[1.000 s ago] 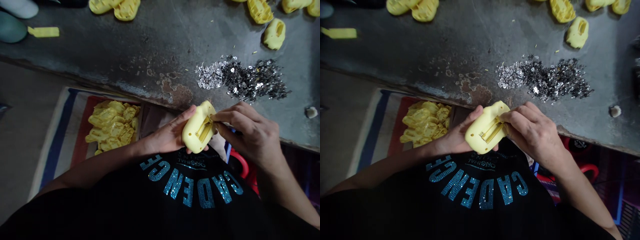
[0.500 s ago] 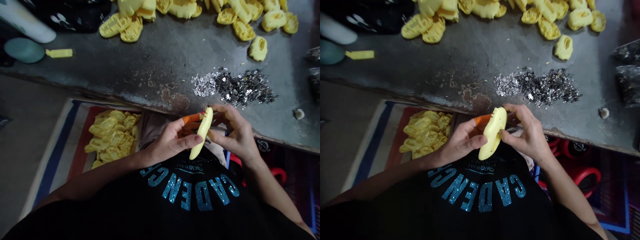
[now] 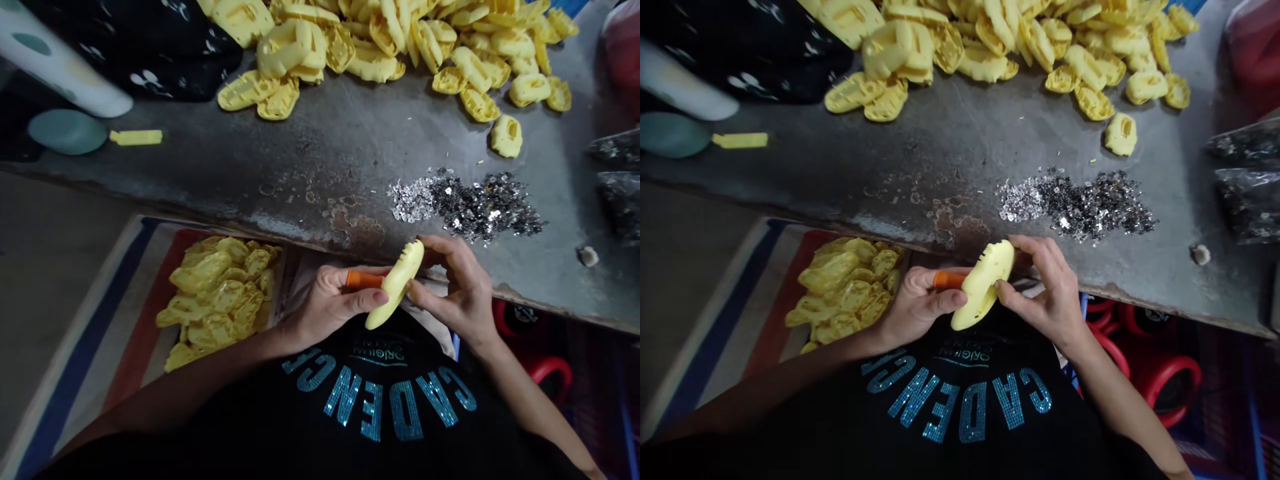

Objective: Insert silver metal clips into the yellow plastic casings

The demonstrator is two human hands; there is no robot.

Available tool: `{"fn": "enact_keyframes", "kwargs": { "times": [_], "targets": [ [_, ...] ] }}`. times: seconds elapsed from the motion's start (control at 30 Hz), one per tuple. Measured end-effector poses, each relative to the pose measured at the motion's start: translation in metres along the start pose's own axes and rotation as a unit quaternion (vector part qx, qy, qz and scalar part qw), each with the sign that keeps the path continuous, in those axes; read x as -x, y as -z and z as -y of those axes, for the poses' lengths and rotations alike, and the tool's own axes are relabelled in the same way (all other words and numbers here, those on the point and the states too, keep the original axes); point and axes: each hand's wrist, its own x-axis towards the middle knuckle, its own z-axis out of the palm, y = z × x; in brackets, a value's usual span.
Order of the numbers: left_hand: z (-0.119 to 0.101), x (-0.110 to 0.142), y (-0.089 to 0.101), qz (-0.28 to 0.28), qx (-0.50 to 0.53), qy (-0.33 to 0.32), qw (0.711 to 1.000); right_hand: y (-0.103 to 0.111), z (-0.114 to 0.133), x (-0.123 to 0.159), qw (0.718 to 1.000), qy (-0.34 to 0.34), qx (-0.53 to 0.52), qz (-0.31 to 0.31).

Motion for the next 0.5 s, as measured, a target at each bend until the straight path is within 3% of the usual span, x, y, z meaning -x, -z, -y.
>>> {"fn": "enact_keyframes", "kwargs": {
  "times": [0.13, 0.2, 0.3, 0.4, 0.5],
  "targets": [
    [0.001, -0.004, 0.023, 0.029, 0.087, 0.019, 0.996, 0.005, -0.021, -0.033, 0.995, 0.002, -0.032, 0.091],
    [-0.005, -0.004, 0.03, 0.052, 0.12, 0.017, 0.991, 0.004, -0.037, -0.052, 0.995, 0.015, 0.061, 0.075],
    [-0.014, -0.003, 0.036, 0.043, 0.138, -0.001, 0.989, -0.003, -0.056, -0.069, 0.965, 0.028, 0.255, 0.056],
    [-0.017, -0.003, 0.039, -0.003, 0.135, -0.026, 0.991, -0.002, -0.062, -0.065, 0.947, 0.057, 0.301, 0.098],
    [-0.017, -0.001, 0.04, -0.008, 0.119, -0.034, 0.992, 0.016, -0.059, -0.044, 0.959, 0.074, 0.253, 0.103]
  ]
}}
